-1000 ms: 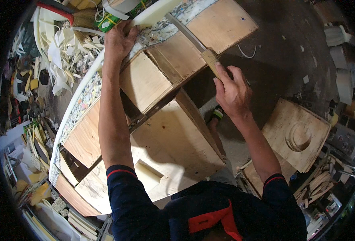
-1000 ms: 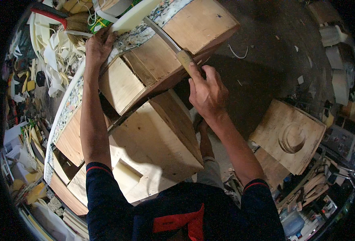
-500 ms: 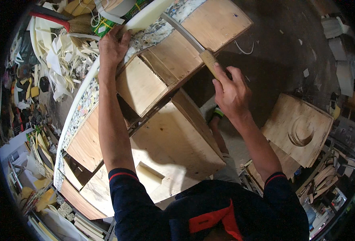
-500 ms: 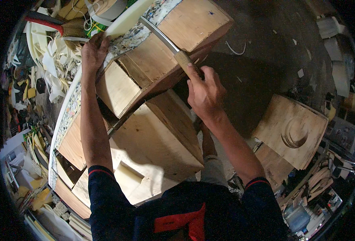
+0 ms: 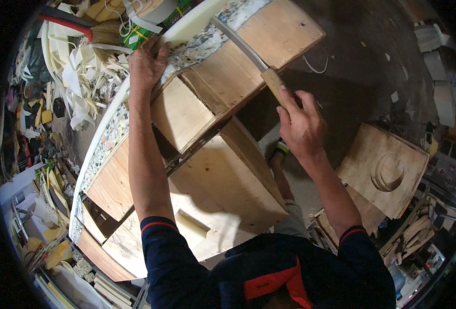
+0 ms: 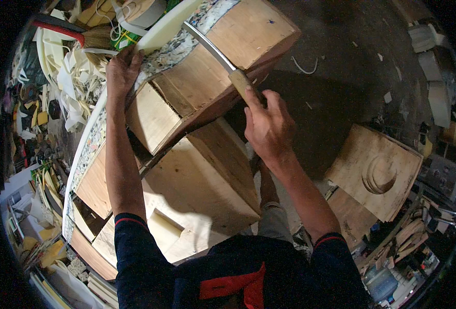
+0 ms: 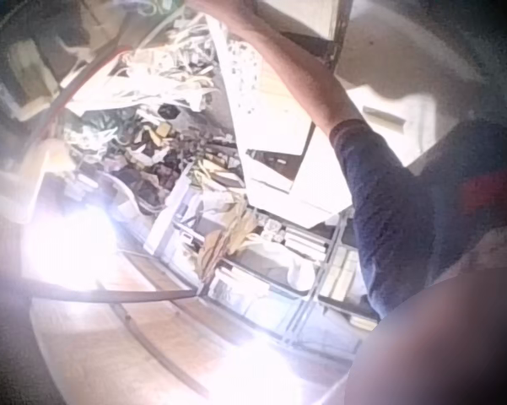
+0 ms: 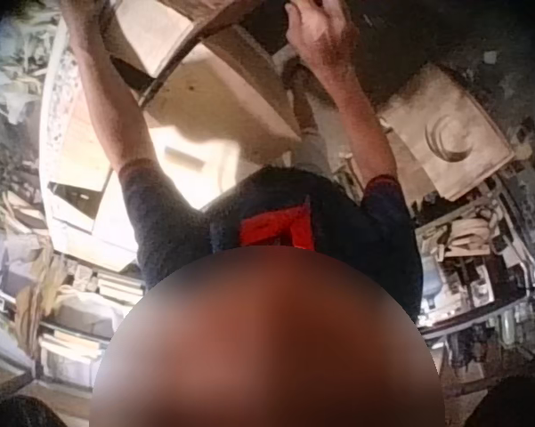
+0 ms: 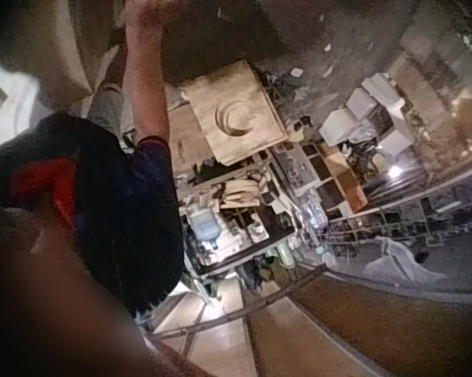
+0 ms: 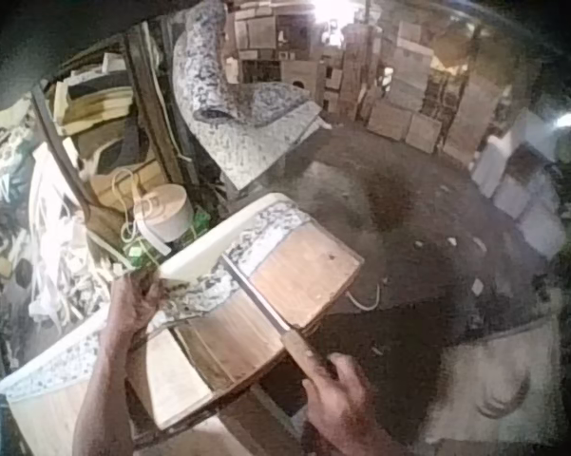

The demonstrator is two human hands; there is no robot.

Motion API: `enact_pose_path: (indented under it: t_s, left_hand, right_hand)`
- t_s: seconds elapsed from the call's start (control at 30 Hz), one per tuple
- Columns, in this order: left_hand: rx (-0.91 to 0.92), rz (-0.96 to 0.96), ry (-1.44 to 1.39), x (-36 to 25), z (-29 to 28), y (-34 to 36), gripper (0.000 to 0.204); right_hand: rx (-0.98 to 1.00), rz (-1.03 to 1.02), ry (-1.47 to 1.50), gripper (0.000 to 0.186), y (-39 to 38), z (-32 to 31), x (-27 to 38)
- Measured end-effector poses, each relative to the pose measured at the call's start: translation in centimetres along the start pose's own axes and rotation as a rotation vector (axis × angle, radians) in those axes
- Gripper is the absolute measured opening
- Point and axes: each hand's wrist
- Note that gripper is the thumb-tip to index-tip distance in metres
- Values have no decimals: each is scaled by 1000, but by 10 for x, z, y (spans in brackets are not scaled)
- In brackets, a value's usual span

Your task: The person positions a white foam piece against a wooden mold, then uses a hand saw to cut and shape the foam along the mold's edge. The person repeatedly checks fit and removes excess foam with the saw.

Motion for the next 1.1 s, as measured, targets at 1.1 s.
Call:
enact_pose_path:
  t_s: [1.1]
  left_hand:
    - [-10, 2, -16, 0, 0, -1, 33]
  right_hand:
    - [0, 20, 3, 46, 18, -19, -11]
Point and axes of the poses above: each hand's wrist, its own y-axis towards the middle knuckle, its own z-axis out of the palm, x = y × z, and after that the axes turned 1 degree about y, right-handed
